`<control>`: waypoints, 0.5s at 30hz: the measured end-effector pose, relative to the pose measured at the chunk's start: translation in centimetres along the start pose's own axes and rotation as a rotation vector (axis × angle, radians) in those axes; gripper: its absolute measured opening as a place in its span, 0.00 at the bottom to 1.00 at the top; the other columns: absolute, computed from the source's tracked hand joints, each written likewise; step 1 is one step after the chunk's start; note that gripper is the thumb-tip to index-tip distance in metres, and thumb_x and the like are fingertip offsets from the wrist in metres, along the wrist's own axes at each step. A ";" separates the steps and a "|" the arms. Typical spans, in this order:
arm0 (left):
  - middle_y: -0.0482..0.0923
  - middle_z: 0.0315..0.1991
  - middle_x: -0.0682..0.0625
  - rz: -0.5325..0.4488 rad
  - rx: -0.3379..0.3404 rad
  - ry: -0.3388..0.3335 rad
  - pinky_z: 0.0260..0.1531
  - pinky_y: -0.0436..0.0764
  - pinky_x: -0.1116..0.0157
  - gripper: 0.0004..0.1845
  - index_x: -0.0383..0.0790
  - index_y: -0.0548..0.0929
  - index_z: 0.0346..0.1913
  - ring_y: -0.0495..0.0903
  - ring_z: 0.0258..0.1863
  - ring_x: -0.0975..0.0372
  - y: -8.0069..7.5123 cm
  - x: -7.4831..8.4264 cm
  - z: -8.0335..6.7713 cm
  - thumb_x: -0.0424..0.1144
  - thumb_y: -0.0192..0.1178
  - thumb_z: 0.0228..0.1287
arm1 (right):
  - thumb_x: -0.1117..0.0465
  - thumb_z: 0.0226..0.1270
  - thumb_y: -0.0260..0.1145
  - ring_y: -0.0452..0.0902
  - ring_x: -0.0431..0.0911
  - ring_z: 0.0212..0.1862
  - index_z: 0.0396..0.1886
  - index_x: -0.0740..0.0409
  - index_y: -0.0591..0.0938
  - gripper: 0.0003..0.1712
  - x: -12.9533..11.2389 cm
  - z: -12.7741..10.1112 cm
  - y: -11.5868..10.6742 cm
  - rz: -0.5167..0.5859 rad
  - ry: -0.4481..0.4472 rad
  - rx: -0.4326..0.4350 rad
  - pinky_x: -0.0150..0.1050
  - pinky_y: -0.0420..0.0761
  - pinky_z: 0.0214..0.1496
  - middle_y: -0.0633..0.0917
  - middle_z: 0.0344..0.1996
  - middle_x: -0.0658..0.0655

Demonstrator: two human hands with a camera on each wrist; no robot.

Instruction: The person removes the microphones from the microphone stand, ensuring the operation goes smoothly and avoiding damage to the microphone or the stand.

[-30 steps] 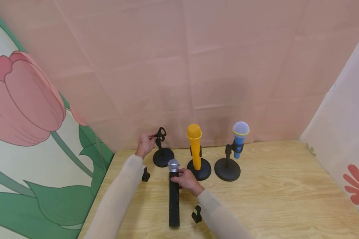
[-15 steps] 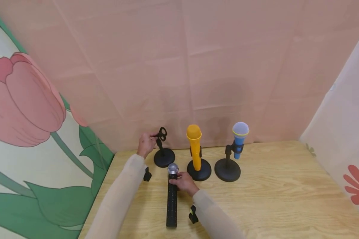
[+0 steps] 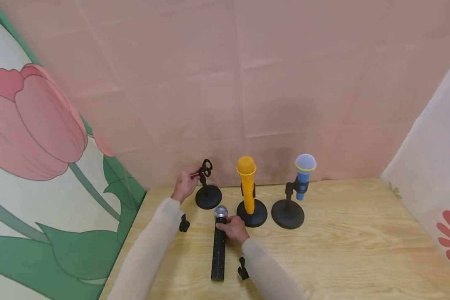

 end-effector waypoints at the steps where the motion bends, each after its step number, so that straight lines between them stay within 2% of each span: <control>1: 0.84 0.53 0.41 -0.007 -0.005 -0.008 0.51 0.82 0.59 0.20 0.38 0.83 0.60 0.84 0.51 0.52 0.1 -0.1 -0.1 0.23 0.58 0.68 | 0.55 0.62 0.75 0.79 0.47 0.34 0.51 0.72 0.82 0.26 0.0 0.1 -0.1 -0.002 0.002 0.007 0.40 0.82 0.37 0.84 0.34 0.57; 4: 0.83 0.55 0.40 -0.063 -0.019 -0.024 0.50 0.82 0.59 0.21 0.39 0.81 0.63 0.83 0.53 0.51 0.4 -0.4 -0.3 0.23 0.57 0.69 | 0.55 0.61 0.75 0.79 0.47 0.34 0.51 0.72 0.82 0.27 -0.1 0.3 -0.2 -0.002 0.011 0.024 0.40 0.82 0.37 0.84 0.34 0.57; 8: 0.80 0.59 0.39 -0.136 -0.009 -0.002 0.47 0.84 0.58 0.23 0.35 0.78 0.65 0.82 0.54 0.48 0.5 -0.6 -0.8 0.21 0.56 0.68 | 0.55 0.61 0.76 0.80 0.47 0.34 0.52 0.72 0.82 0.27 -0.3 0.2 0.0 0.019 0.024 0.026 0.41 0.83 0.37 0.85 0.34 0.58; 15: 0.75 0.63 0.38 -0.152 -0.023 0.045 0.48 0.84 0.57 0.25 0.32 0.75 0.67 0.81 0.54 0.45 0.6 -0.5 -1.3 0.20 0.57 0.67 | 0.56 0.63 0.74 0.80 0.46 0.32 0.52 0.70 0.83 0.25 -0.5 -0.1 0.5 0.004 0.007 -0.015 0.40 0.84 0.34 0.85 0.32 0.56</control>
Point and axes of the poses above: each hand's wrist, its own z-axis towards the middle knuckle, its own y-axis out of the palm, x = y × z, the point moved 9 cm from there along z, towards the middle knuckle
